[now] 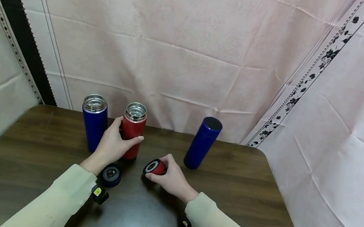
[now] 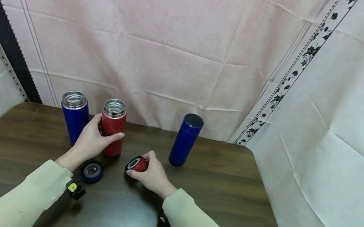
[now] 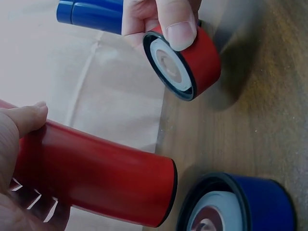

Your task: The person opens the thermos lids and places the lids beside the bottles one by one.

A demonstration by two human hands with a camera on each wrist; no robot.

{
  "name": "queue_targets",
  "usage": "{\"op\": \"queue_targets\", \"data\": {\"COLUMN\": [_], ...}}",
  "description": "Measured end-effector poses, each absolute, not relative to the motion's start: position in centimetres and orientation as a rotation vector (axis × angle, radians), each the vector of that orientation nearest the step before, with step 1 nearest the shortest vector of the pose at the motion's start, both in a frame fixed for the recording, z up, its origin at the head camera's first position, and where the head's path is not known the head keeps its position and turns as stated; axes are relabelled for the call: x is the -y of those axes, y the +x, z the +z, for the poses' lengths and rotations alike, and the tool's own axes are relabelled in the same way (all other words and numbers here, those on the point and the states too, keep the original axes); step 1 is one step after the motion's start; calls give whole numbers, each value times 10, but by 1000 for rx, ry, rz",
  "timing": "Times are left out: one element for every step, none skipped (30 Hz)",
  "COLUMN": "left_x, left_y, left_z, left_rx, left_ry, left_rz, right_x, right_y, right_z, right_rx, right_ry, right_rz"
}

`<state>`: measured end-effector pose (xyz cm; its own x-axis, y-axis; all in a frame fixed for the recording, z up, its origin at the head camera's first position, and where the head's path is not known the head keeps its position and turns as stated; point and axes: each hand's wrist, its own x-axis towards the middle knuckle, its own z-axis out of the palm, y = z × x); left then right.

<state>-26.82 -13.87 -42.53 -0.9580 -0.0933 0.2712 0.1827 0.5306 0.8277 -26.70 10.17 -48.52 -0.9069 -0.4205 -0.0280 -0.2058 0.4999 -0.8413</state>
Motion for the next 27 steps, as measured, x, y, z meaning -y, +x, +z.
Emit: {"op": "queue_targets", "data": {"left_x": [139,139,138,139,139,138,138,138,138,138,137,137,137,137,137,136,136,136,135,135,135,134,134,134,134,133,133], "left_y": [-269,-270,-271,-272,-273,-274,-275,-276,-277,-278,-279,-280,-282,-283,-284,-284,-285,-286,-286,-286,-287,-287,-288,-289,-289,-290,-290], "left_z": [-427,-428,-430,-431,-431,-432,-432,-432,-432,-432,-432,-432,-432,-432,-432,-432,-432,-432,-433,-433,-433,-433,-433,-434,-435,-435,-436], "left_rx": [2496,2501,2503,2504,2507,2510,2512,2511,2512,2516,2517,2518,2519,2520,2520,2521,2521,2521,2522,2521,2520,2520,2519,2519,2521,2523,2527], "left_ry": [-65,-54,-44,-38,-34,-30,-26,-22,-18,-16,-14,-13,-15,-17,-19,-20,-21,-21,-22,-23,-24,-27,-30,-31,-33,-33,-33], "left_rz": [-1394,-1396,-1398,-1400,-1402,-1405,-1410,-1417,-1419,-1422,-1422,-1423,-1424,-1422,-1420,-1419,-1419,-1421,-1421,-1421,-1420,-1420,-1419,-1417,-1415,-1415,-1417], "right_x": [-101,-100,-99,-97,-96,-94,-93,-92,-91,-90,-89,-88,-88,-88,-87,-87,-86,-86,-85,-85,-84,-84,-84,-83,-83,-83,-83], "right_y": [-267,-267,-268,-268,-268,-268,-268,-268,-269,-269,-269,-270,-270,-271,-272,-272,-273,-273,-273,-273,-274,-274,-274,-274,-274,-274,-274], "right_z": [-486,-487,-488,-488,-489,-489,-489,-489,-489,-489,-489,-489,-490,-490,-490,-490,-490,-490,-491,-491,-491,-491,-491,-492,-492,-492,-492], "right_rx": [-2517,-2515,-2515,-2516,-2517,-2519,-2522,-2525,-2529,-2533,-2537,-2543,-2546,-2546,-2546,-2545,-2543,-2539,-2537,-2534,-2533,-2534,-2537,-2539,-2540,-2537,-2534], "right_ry": [-532,-527,-524,-521,-519,-519,-521,-523,-525,-527,-531,-533,-535,-534,-534,-536,-539,-541,-543,-546,-549,-552,-551,-550,-550,-549,-550], "right_rz": [-1365,-1365,-1364,-1360,-1358,-1354,-1352,-1348,-1345,-1342,-1341,-1340,-1341,-1342,-1345,-1345,-1344,-1343,-1343,-1342,-1343,-1341,-1340,-1340,-1340,-1340,-1338]}}
